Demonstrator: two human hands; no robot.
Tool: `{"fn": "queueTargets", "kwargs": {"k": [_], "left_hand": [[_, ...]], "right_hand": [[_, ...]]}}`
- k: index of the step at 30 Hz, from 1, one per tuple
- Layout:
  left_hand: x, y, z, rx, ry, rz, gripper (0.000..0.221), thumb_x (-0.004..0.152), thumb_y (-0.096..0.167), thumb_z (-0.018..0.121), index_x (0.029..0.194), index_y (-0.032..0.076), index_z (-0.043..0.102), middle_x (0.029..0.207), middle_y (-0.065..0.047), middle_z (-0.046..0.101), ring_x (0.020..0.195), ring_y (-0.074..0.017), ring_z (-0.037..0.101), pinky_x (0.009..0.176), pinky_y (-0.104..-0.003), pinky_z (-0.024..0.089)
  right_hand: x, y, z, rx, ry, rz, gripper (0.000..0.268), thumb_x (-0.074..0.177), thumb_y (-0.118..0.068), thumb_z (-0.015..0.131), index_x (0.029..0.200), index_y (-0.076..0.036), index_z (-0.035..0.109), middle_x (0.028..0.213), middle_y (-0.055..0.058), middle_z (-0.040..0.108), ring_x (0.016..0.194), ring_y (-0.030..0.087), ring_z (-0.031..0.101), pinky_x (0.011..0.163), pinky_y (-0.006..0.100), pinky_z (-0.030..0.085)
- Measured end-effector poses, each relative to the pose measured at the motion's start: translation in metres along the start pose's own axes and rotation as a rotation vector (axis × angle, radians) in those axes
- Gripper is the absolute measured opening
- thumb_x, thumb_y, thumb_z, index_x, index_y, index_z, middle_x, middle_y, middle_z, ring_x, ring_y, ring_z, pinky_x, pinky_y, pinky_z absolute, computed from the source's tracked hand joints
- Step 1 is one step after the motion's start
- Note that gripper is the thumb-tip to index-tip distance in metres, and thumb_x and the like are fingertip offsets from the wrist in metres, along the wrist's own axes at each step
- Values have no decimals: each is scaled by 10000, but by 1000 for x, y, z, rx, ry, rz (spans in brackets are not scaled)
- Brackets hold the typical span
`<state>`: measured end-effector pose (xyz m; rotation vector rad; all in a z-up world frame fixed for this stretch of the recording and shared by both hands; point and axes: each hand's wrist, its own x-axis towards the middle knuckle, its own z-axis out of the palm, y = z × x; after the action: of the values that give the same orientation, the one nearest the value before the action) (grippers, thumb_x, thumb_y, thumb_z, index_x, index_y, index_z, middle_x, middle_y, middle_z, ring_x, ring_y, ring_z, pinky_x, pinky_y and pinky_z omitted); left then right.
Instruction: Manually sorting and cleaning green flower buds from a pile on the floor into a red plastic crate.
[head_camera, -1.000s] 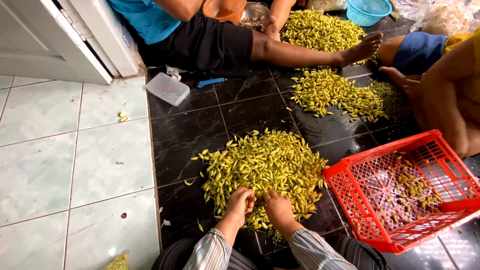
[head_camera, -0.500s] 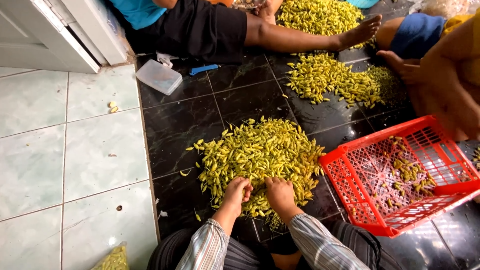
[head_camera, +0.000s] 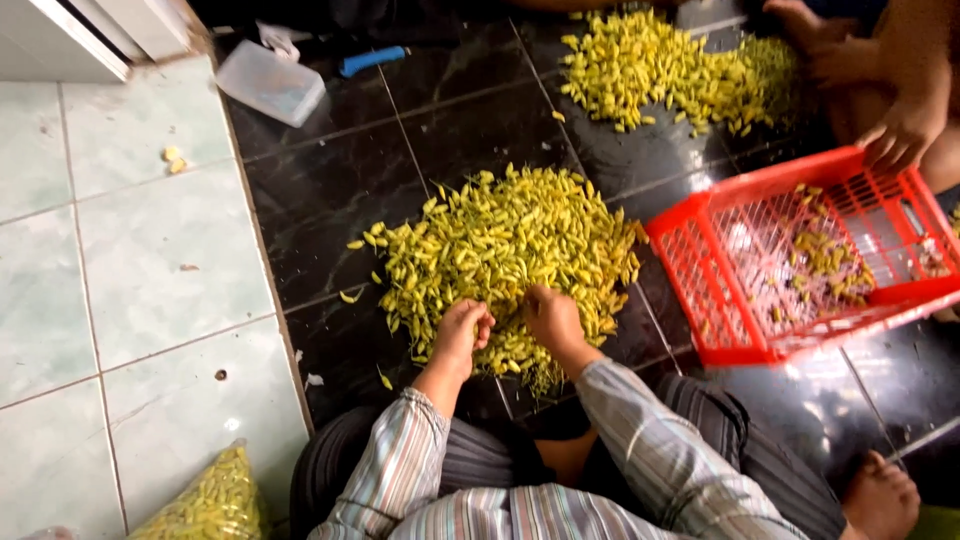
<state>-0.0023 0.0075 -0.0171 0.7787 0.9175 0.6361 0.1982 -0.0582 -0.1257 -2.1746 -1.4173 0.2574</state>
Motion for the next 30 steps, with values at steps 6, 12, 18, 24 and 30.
{"fn": "queueTargets", "kwargs": {"k": [6,12,18,24,30], "left_hand": [[3,-3,0,58,-5,5,99,972,140,661,925,54,648,769,-116,671,522,-111,532,405,-191,400],[4,-10,0,73,-29,16,183,967,175,729,1071,27,706,846,-98,677,535,-105,566,415,-184,437],[4,-14,1,80,-20,3,121,952,83,704,1054,25,733,813,-115,709,531,-62,546,430,-155,427],[8,-19,-1,63,-18,9,157,955,58,690,1102,13,726,831,-118,715,552,-58,550,442,-151,441],[1,-8,6,148,3,76,148,935,41,707,1075,10,742,796,-104,719,558,-45,545,460,-139,438]], "right_hand": [[-3,-38,-83,859,-13,266,251,835,28,723,1048,-71,638,875,112,711,796,209,688,727,346,562],[-6,-63,-99,1056,-121,184,232,823,78,769,1004,-7,651,810,91,708,744,122,648,669,230,515],[-8,-74,-93,780,-185,151,184,858,12,785,1030,-10,724,822,156,747,728,185,686,675,302,548],[-10,-74,-87,706,-242,157,119,908,-136,789,1005,-70,770,803,86,765,695,115,641,625,270,505],[-11,-78,-86,649,-177,107,40,928,-65,740,946,-30,743,727,135,725,619,191,647,583,321,517]]}}
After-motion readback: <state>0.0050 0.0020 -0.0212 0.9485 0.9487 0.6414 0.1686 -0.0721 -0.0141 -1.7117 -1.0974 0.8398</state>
